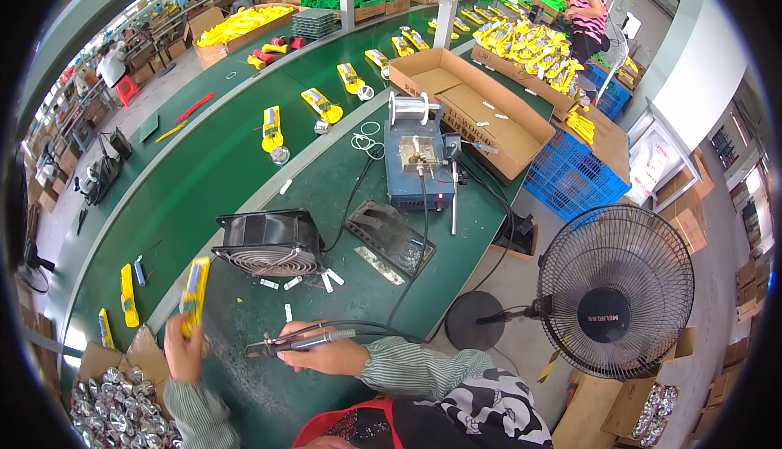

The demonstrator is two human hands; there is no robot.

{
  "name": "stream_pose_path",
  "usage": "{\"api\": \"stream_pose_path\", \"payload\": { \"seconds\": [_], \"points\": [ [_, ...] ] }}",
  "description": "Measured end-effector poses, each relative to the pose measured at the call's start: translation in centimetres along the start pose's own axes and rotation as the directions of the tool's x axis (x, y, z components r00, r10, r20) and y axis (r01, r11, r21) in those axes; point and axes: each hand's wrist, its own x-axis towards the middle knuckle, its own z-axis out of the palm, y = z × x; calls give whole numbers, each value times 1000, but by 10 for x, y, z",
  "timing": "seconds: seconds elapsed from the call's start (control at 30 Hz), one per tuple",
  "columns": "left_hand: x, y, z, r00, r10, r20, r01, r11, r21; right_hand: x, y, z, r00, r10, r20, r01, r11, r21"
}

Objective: The person solders wires onto small LED circuit boards using a soldering iron and solder wire, then assembles the boards into reflective housings.

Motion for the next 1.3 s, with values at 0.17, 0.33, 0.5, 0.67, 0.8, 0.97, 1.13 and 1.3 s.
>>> {"api": "stream_pose_path", "payload": {
  "seconds": [0.17, 0.33, 0.5, 0.67, 0.8, 0.97, 1.13, 1.3],
  "points": [
    [134, -68, 71, 996, -73, 46, 79, 987, -141, 13, -4, -6, 996, 79, -28, -79, 997, 7],
    [227, -51, 100, 933, -63, 355, 229, 865, -447, 21, 2, -13, 980, 151, -127, -160, 985, -69],
    [211, -98, 54, 978, -198, 68, 182, 965, 191, 24, 1, -10, 968, 172, -182, -178, 984, -19],
    [179, -132, 9, 843, -449, -296, 533, 627, 567, 22, 0, -11, 967, 177, -182, -184, 983, -26],
    [140, -250, -5, 955, -207, -214, 292, 785, 547, 24, 12, -4, 988, 103, -115, -106, 994, -14],
    [145, -284, 25, 899, -401, -173, 417, 669, 616, 26, 4, -6, 993, 19, -116, -26, 997, -66],
    [166, -289, 15, 925, -350, -151, 370, 732, 572, 21, 2, -4, 992, 55, -114, -65, 994, -90],
    [159, -351, -44, 934, -232, -271, 345, 776, 527, 25, 7, 1, 993, 76, -91, -85, 991, -100]
  ]
}}
